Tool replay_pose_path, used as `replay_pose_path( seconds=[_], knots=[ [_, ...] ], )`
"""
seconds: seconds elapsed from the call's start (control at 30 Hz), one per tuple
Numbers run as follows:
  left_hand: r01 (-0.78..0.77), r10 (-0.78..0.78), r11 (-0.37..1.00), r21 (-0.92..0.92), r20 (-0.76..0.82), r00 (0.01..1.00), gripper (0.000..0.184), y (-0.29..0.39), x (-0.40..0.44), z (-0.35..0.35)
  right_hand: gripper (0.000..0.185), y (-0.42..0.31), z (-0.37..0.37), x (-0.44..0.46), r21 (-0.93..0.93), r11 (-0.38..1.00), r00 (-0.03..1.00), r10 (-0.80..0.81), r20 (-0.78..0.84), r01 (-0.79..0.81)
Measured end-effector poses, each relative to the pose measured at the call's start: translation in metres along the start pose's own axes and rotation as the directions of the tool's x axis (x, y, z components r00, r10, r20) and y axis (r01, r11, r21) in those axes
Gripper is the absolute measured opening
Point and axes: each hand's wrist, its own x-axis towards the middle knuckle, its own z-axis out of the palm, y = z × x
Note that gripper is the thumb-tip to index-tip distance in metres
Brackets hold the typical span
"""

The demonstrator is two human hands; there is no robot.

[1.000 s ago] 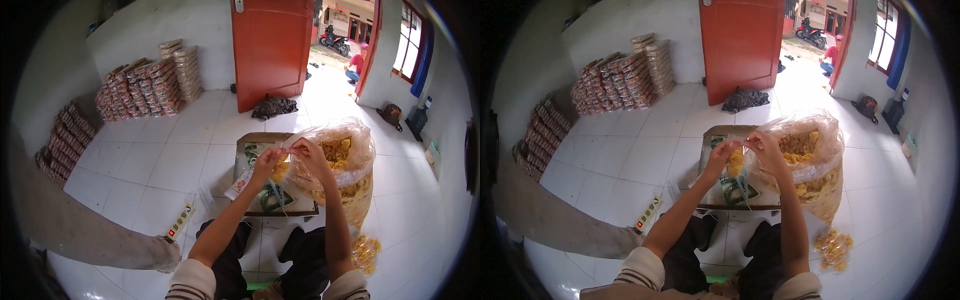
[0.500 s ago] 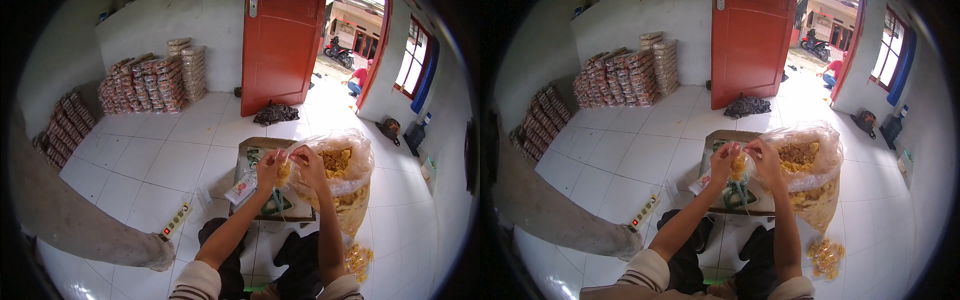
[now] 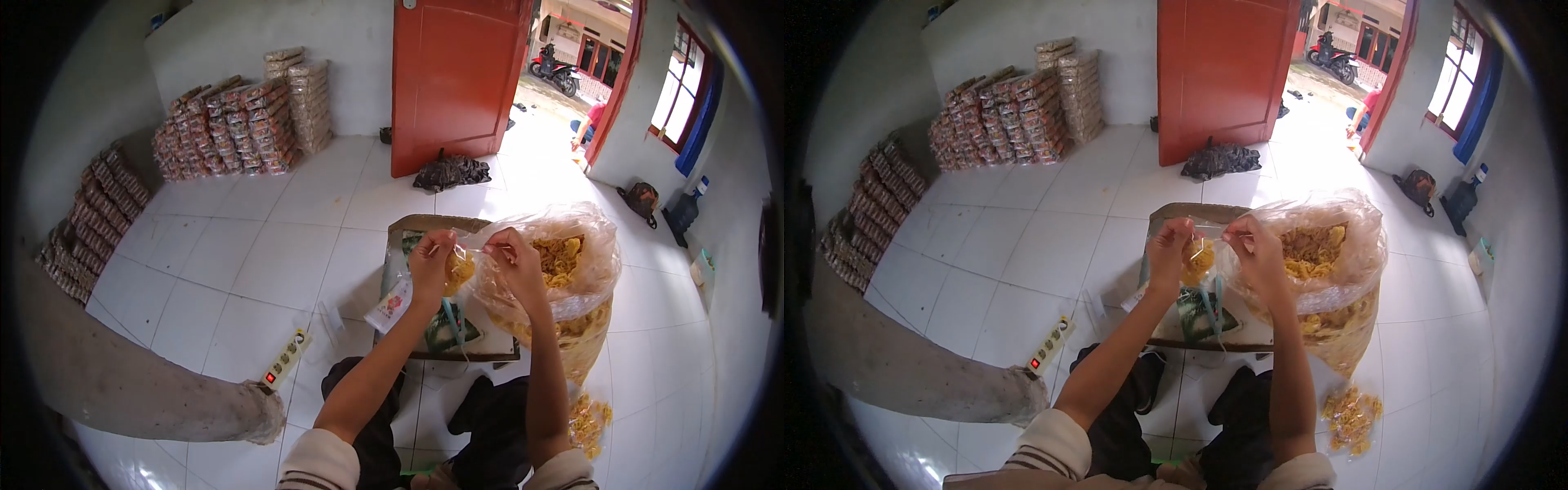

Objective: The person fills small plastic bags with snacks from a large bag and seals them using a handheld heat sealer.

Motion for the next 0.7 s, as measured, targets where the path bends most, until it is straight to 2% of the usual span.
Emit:
replay_pose_path(
  seconds=[0.07,0.1,0.17,0.2,0.27,0.33,0.4,0.43,0.5,0.53,0.57,0.6,0.63,0.7],
  knots=[
    [-0.042,0.042,0.999,0.0,-0.019,0.999,0.012,-0.004,0.0,-0.002,0.017,0.007,0.004,-0.001,0.2,0.979,0.999,-0.018,-0.04,0.025],
    [-0.088,0.088,0.996,-0.002,-0.032,0.996,0.013,-0.004,0.0,-0.003,0.017,0.005,0.007,-0.001,0.203,0.979,0.999,-0.015,-0.038,0.022],
    [-0.089,0.091,0.995,0.036,-0.047,0.995,0.014,-0.003,-0.002,-0.004,0.024,-0.003,0.015,0.0,0.284,0.955,0.979,0.136,-0.15,-0.089],
    [-0.092,0.096,0.993,0.071,-0.059,0.994,0.014,-0.002,-0.002,-0.003,0.024,0.001,0.022,0.0,0.285,0.954,0.979,0.136,-0.149,-0.089],
    [-0.123,0.128,0.987,0.104,-0.044,0.991,0.015,-0.002,-0.003,-0.004,0.026,0.015,0.037,-0.002,0.347,0.918,0.971,0.229,-0.069,-0.192],
    [-0.151,0.156,0.979,0.14,-0.028,0.987,0.016,-0.005,-0.004,-0.007,0.024,0.011,0.043,-0.006,0.377,0.898,0.959,0.273,-0.076,-0.226],
    [-0.264,0.285,0.889,0.374,-0.002,0.958,0.018,-0.003,-0.004,-0.008,0.023,0.01,0.05,-0.008,0.404,0.877,0.946,0.316,-0.076,-0.261],
    [-0.261,0.285,0.889,0.376,-0.008,0.959,0.018,-0.002,-0.006,-0.008,0.019,0.012,0.055,-0.009,0.433,0.877,0.949,0.288,-0.128,-0.207],
    [-0.306,0.357,0.78,0.546,0.014,0.934,0.019,0.0,-0.01,-0.008,0.015,0.012,0.061,-0.011,0.459,0.874,0.948,0.265,-0.176,-0.159],
    [-0.3,0.354,0.781,0.547,0.009,0.935,0.019,0.001,-0.01,-0.01,0.015,0.01,0.062,-0.012,0.387,0.908,0.949,0.25,-0.192,-0.161],
    [-0.288,0.364,0.709,0.644,0.017,0.931,0.019,0.002,-0.01,-0.011,0.015,0.008,0.063,-0.013,0.312,0.936,0.95,0.234,-0.206,-0.163],
    [-0.272,0.373,0.626,0.731,0.026,0.928,0.02,0.002,-0.009,-0.014,0.015,0.008,0.065,-0.015,0.311,0.935,0.95,0.239,-0.201,-0.169],
    [-0.266,0.37,0.627,0.732,0.02,0.929,0.02,0.002,-0.009,-0.017,0.014,0.007,0.067,-0.016,0.297,0.937,0.945,0.252,-0.21,-0.184],
    [-0.312,0.375,0.491,0.813,0.126,0.919,0.02,0.001,-0.006,-0.024,0.013,0.008,0.072,-0.019,0.28,0.938,0.939,0.269,-0.216,-0.204]
  ],
)
